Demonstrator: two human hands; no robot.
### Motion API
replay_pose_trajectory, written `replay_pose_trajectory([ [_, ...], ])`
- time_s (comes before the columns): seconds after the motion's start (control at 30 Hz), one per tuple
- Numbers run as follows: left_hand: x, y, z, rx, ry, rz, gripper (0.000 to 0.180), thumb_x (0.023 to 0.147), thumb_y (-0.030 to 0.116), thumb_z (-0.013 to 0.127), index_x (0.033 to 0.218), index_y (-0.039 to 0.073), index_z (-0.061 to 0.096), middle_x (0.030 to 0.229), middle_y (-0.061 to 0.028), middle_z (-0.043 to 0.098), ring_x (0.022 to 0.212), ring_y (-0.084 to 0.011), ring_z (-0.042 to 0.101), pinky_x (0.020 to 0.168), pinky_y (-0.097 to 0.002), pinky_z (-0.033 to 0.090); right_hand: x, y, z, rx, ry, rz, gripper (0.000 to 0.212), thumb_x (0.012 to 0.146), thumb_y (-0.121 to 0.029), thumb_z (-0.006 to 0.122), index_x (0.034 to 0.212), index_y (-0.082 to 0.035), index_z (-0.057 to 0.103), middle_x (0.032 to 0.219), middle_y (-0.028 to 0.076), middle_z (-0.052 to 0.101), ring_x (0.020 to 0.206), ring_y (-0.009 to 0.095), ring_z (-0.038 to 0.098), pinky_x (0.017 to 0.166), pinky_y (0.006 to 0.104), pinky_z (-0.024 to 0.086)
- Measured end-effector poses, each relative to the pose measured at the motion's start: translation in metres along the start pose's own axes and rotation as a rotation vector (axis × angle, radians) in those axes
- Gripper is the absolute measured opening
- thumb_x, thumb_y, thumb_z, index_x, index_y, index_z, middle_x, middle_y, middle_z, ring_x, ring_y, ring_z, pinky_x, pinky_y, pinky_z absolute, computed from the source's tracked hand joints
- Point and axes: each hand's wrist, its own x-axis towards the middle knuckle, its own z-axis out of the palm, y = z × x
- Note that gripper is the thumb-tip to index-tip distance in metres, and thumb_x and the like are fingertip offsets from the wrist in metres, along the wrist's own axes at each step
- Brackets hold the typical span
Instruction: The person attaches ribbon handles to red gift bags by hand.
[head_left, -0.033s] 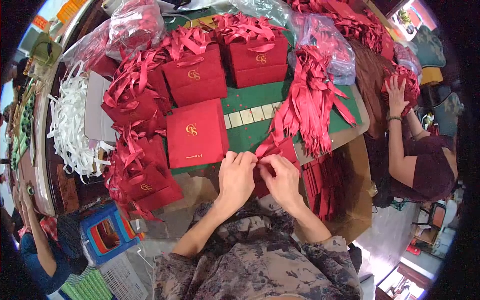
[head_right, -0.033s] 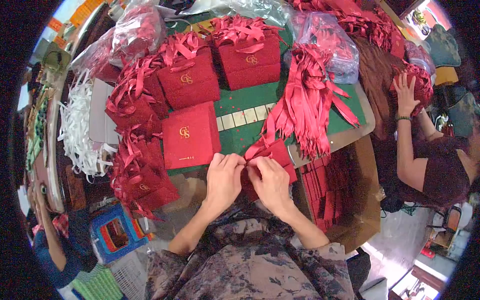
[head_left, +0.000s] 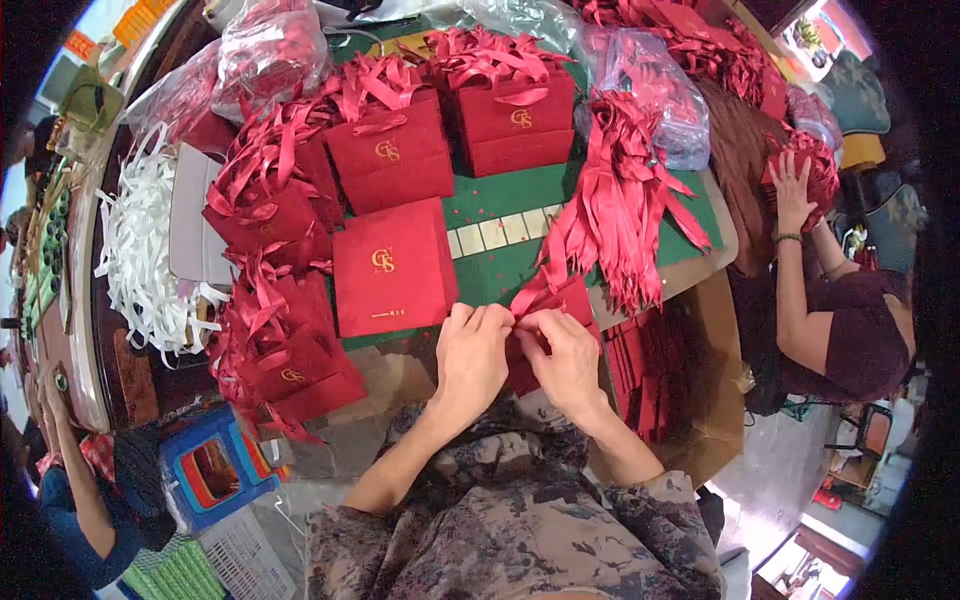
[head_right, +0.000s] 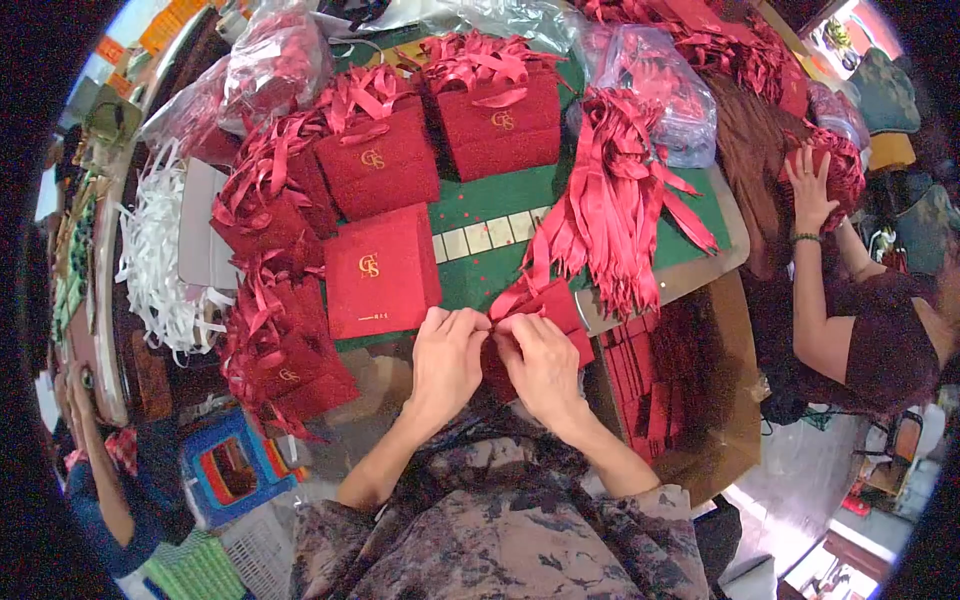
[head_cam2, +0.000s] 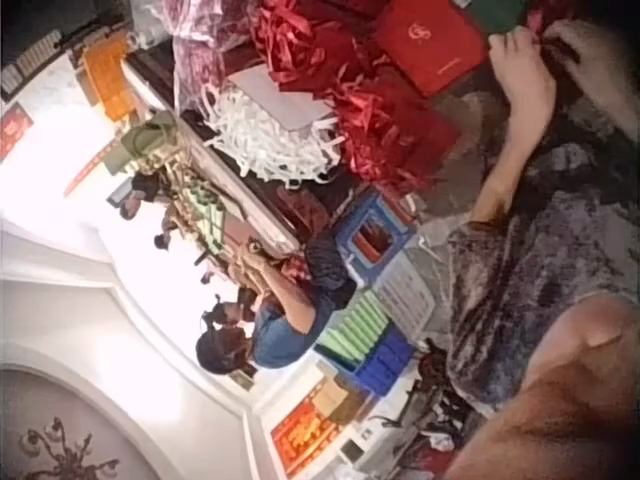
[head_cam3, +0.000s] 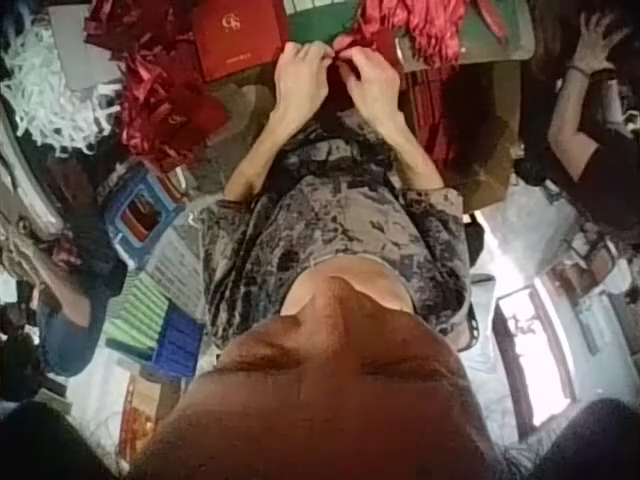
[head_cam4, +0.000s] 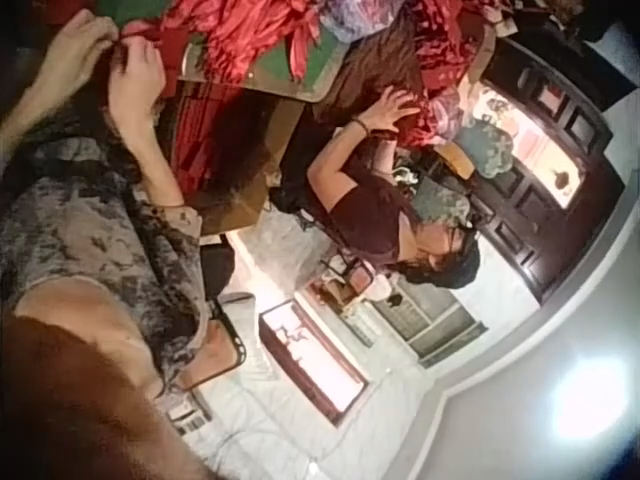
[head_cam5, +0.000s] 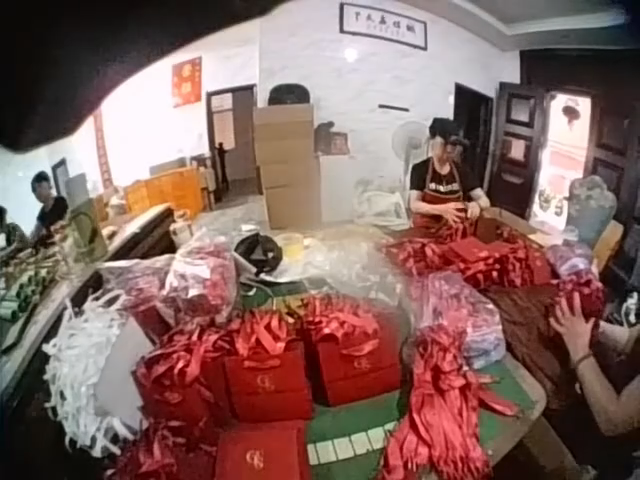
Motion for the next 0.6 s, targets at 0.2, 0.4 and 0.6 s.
replay_pose_trajectory([
  [0.2,-0.001,0.0,-0.005,0.011,0.013,0.068,0.009,0.083,0.005,0.067,0.091,0.006,0.065,0.084,-0.0085,0.064,0.081,-0.0299,0.055,0.073,-0.0409,0.047,0.022,-0.009,-0.031,-0.17,0.023,-0.192,0.01,0.085,-0.013,0.072,0.089,-0.004,0.068,0.086,0.011,0.062,0.088,0.031,0.061,0.075,0.0413,0.049],
  [0.4,-0.01,-0.001,0.009,0.025,0.098,0.212,0.012,0.079,0.003,0.068,0.091,0.006,0.067,0.088,-0.0057,0.065,0.083,-0.0274,0.057,0.074,-0.0375,0.05,0.051,0.031,-0.034,-0.089,-0.478,-0.154,0.022,0.089,-0.025,0.069,0.09,-0.003,0.072,0.084,0.013,0.064,0.085,0.032,0.065,0.072,0.043,0.05],
  [0.6,-0.009,-0.001,0.006,0.019,0.129,0.263,0.017,0.076,-0.002,0.069,0.092,0.005,0.066,0.089,-0.0065,0.065,0.086,-0.0277,0.058,0.076,-0.0371,0.051,0.071,0.051,-0.024,0.302,-0.686,0.015,0.023,0.083,-0.025,0.074,0.087,-0.003,0.075,0.076,0.011,0.071,0.072,0.02,0.068,0.069,0.0352,0.052],
])
